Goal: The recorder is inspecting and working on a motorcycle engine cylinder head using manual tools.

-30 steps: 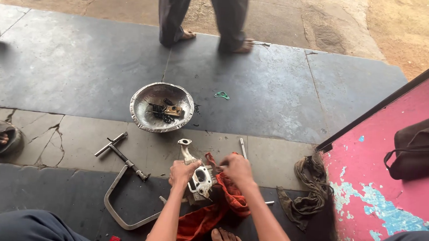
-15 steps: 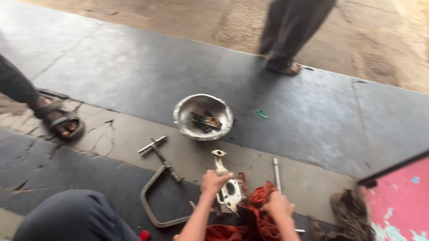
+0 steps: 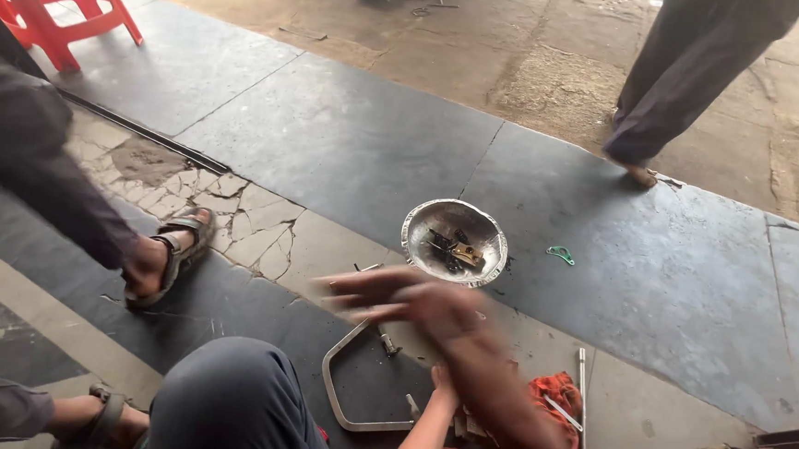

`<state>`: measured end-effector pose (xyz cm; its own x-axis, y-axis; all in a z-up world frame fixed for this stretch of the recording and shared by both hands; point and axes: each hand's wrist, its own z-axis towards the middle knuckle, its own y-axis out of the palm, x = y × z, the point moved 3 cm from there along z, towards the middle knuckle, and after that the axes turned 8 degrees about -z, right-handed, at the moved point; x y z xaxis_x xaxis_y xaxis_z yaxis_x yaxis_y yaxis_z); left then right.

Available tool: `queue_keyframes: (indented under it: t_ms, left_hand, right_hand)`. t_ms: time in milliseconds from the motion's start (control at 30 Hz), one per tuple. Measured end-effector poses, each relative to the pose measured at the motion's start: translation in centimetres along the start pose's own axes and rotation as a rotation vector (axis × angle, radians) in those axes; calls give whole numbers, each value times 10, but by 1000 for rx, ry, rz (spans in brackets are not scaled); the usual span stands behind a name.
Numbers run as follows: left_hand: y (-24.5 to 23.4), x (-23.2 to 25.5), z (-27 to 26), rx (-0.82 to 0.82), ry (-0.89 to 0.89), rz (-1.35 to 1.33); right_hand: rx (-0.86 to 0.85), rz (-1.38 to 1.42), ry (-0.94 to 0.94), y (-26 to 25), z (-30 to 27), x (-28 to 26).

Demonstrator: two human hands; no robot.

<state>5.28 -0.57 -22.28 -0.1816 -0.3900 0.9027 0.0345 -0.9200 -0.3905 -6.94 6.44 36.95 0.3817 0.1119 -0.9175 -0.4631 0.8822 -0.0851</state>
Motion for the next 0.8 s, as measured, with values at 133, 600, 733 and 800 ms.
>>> queue_keyframes:
  t_ms: [133, 600, 733, 800]
  left_hand:
    - [-94, 134, 5, -401, -526, 55]
    - [-99, 104, 30, -322, -623, 7]
    - [-102, 128, 27, -368, -567, -12]
    - [-115, 144, 21, -354, -711, -160]
  right_hand:
    - [-322, -95, 137, 74, 27, -69]
    - [-43, -86, 606, -39, -73, 2]
    - [119, -240, 704, -75, -95, -7]
    - [298, -93, 887, -86, -111, -9]
